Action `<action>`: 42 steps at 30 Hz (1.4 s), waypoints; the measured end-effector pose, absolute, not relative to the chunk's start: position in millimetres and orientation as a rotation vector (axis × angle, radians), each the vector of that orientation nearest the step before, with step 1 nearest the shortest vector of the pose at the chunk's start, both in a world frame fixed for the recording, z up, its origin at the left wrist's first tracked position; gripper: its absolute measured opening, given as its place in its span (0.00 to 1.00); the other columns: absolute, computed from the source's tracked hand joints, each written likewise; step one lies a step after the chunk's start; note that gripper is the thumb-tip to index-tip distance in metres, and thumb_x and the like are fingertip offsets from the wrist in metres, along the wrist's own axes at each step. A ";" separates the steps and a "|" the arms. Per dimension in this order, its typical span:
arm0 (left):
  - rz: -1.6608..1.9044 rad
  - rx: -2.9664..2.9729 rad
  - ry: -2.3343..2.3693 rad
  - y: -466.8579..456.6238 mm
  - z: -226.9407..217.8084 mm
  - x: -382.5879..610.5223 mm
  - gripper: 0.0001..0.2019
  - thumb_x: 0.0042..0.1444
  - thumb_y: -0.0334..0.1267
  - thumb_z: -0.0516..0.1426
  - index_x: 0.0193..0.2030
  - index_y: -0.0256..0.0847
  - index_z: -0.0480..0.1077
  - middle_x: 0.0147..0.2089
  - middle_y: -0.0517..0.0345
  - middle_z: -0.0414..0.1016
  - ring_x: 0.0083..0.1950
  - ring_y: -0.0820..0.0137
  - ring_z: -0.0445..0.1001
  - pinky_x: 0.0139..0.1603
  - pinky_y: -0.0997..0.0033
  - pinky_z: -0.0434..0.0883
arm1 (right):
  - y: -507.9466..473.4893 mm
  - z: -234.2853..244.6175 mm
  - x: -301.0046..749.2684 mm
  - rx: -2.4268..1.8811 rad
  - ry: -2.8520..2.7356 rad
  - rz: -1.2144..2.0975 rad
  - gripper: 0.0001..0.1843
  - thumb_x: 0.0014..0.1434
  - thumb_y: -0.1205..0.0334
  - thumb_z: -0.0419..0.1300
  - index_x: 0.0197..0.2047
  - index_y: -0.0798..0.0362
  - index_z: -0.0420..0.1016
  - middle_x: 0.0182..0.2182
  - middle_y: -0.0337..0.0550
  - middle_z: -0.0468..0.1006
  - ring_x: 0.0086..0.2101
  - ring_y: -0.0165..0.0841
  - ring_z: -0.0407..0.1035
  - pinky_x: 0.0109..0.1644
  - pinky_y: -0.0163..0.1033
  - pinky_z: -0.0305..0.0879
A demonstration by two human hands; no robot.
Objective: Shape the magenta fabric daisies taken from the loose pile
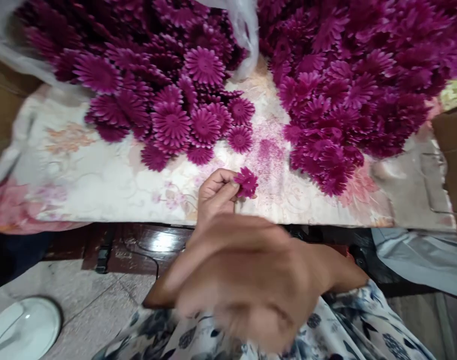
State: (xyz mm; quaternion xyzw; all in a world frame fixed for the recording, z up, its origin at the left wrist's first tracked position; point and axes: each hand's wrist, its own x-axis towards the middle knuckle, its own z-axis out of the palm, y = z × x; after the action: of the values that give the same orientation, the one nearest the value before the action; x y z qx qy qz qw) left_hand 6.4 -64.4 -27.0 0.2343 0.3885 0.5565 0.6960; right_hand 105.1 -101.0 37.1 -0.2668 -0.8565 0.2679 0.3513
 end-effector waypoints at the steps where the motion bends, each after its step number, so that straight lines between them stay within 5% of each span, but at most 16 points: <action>1: 1.172 0.526 0.873 -64.9 -26.0 5.1 0.10 0.42 0.37 0.65 0.27 0.37 0.70 0.23 0.63 0.69 0.23 0.79 0.64 0.23 0.79 0.62 | -95.3 37.4 111.8 -0.665 -2.112 0.717 0.14 0.61 0.67 0.46 0.40 0.50 0.72 0.34 0.35 0.77 0.42 0.25 0.71 0.48 0.35 0.71; 3: 1.222 0.544 0.860 -65.9 -26.1 2.9 0.10 0.43 0.38 0.65 0.28 0.37 0.70 0.25 0.63 0.70 0.25 0.79 0.65 0.25 0.78 0.62 | -84.1 32.9 129.5 -0.811 -1.881 0.720 0.12 0.59 0.70 0.53 0.45 0.52 0.71 0.38 0.39 0.77 0.43 0.27 0.71 0.48 0.37 0.70; 7: 1.289 0.736 0.740 -68.2 -32.2 -1.0 0.03 0.49 0.35 0.62 0.29 0.38 0.73 0.30 0.61 0.71 0.32 0.78 0.68 0.36 0.77 0.65 | -68.2 9.3 159.1 -1.198 -1.722 0.965 0.26 0.53 0.58 0.64 0.55 0.48 0.66 0.53 0.45 0.70 0.52 0.36 0.66 0.55 0.44 0.65; 10: 1.265 0.899 0.732 -69.6 -36.2 -3.5 0.01 0.52 0.33 0.61 0.31 0.39 0.74 0.30 0.61 0.71 0.33 0.77 0.69 0.37 0.77 0.65 | -65.2 -4.6 162.8 -1.133 -1.507 1.402 0.18 0.53 0.55 0.64 0.47 0.50 0.72 0.42 0.42 0.76 0.42 0.32 0.71 0.46 0.39 0.70; 14: 1.236 0.979 0.785 -70.2 -38.9 -4.6 0.02 0.53 0.35 0.60 0.32 0.39 0.73 0.29 0.61 0.70 0.30 0.78 0.67 0.33 0.78 0.64 | -66.7 -9.0 156.9 -1.091 -1.280 1.510 0.07 0.51 0.61 0.66 0.31 0.52 0.72 0.27 0.35 0.72 0.28 0.23 0.67 0.34 0.31 0.67; 21: 1.254 1.090 0.949 -70.3 -36.0 1.3 0.05 0.54 0.38 0.59 0.31 0.38 0.70 0.28 0.63 0.68 0.28 0.79 0.65 0.30 0.79 0.62 | -70.1 -9.7 154.5 -1.136 -1.335 1.501 0.12 0.49 0.61 0.67 0.37 0.53 0.72 0.30 0.35 0.73 0.30 0.24 0.67 0.35 0.31 0.67; 34: 1.241 0.911 0.811 -70.1 -37.8 6.0 0.11 0.53 0.42 0.60 0.42 0.41 0.71 0.36 0.58 0.70 0.37 0.75 0.69 0.39 0.77 0.66 | -72.3 -11.5 161.1 -1.321 -1.706 0.964 0.11 0.59 0.58 0.57 0.27 0.54 0.66 0.21 0.34 0.64 0.23 0.24 0.58 0.28 0.32 0.55; 42: 1.170 0.839 0.740 -68.3 -37.9 11.0 0.13 0.51 0.36 0.62 0.43 0.41 0.68 0.32 0.62 0.71 0.30 0.79 0.69 0.33 0.80 0.68 | -69.2 -12.7 155.2 -1.294 -1.919 0.552 0.17 0.63 0.62 0.50 0.22 0.52 0.55 0.18 0.34 0.58 0.22 0.24 0.55 0.28 0.33 0.52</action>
State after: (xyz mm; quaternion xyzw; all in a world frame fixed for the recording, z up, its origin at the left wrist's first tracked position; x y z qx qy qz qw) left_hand 11.0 -68.3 -37.9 0.3750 0.3310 0.5234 0.6899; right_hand 155.2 -69.2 -12.7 -0.5049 -0.7485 0.2154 0.3720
